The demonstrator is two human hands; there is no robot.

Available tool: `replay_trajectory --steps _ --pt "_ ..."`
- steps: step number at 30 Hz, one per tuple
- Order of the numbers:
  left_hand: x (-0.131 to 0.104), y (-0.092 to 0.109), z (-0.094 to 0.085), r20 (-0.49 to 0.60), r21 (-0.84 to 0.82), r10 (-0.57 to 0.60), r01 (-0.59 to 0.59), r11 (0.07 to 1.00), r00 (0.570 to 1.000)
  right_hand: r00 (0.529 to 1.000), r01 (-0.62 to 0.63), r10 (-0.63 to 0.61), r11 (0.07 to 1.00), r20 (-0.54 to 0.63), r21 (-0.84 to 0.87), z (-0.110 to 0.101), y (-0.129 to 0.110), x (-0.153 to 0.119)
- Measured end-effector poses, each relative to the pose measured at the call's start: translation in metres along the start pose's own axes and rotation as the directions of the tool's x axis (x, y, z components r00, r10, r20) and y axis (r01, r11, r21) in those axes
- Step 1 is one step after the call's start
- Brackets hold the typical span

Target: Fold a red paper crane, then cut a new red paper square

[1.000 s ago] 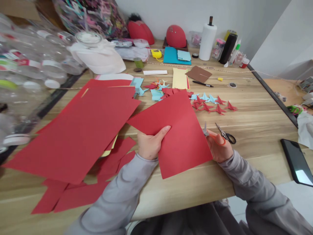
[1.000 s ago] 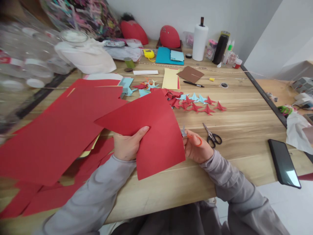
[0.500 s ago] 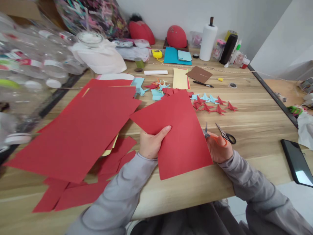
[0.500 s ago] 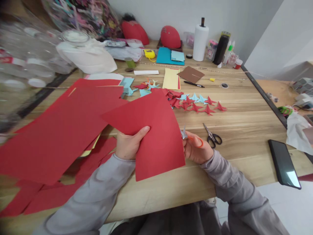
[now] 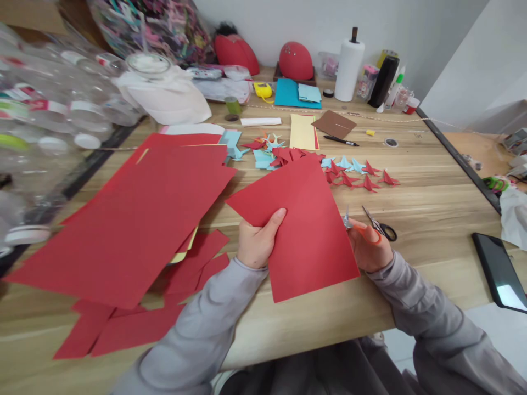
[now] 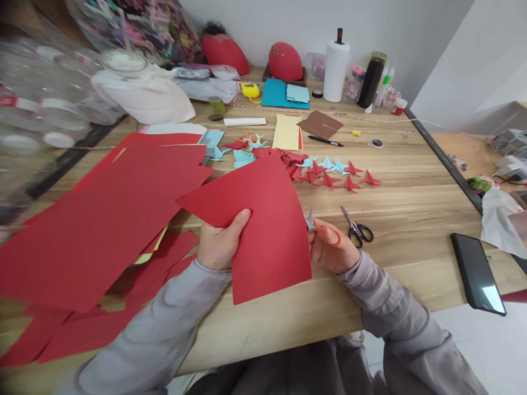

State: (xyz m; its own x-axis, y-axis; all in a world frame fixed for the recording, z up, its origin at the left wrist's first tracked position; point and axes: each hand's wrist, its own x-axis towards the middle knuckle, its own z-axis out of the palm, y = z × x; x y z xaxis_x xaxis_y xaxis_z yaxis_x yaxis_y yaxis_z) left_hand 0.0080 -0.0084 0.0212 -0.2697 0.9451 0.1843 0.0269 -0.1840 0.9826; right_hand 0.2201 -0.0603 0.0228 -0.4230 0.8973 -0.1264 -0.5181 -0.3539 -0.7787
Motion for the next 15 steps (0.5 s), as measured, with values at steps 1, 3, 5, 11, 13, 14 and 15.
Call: replay_trajectory --steps 1,3,5,11,13,14,15 --pt "0.0 0.0 0.0 -0.001 0.004 0.006 -0.006 1.0 1.0 1.0 0.005 -0.005 1.0 -0.009 -0.009 0.0 0.001 0.0" --pt "-0.001 0.001 0.001 -0.006 0.009 0.007 -0.007 1.0 1.0 0.999 0.028 -0.029 0.999 -0.018 -0.026 0.001 0.002 0.0" --pt "0.0 0.001 0.001 -0.008 0.012 0.01 -0.01 1.0 1.0 0.998 0.056 -0.057 0.998 -0.025 -0.039 0.003 0.002 0.001" --pt "0.003 0.001 -0.003 -0.036 0.041 0.015 -0.014 0.999 0.999 0.992 0.123 -0.121 0.991 -0.036 0.052 0.008 -0.012 0.002" --pt "0.003 0.0 -0.003 -0.033 0.029 0.006 -0.005 1.0 0.999 0.993 0.116 -0.115 0.99 -0.024 0.08 0.009 -0.014 0.003" --pt "0.003 -0.001 -0.002 -0.022 0.018 0.002 -0.002 1.0 1.0 0.996 0.085 -0.085 0.993 -0.002 0.078 0.009 -0.014 0.003" --pt "0.002 -0.002 -0.001 -0.008 0.009 -0.006 0.006 1.0 1.0 0.997 0.072 -0.073 0.994 0.011 0.077 0.009 -0.012 0.003"
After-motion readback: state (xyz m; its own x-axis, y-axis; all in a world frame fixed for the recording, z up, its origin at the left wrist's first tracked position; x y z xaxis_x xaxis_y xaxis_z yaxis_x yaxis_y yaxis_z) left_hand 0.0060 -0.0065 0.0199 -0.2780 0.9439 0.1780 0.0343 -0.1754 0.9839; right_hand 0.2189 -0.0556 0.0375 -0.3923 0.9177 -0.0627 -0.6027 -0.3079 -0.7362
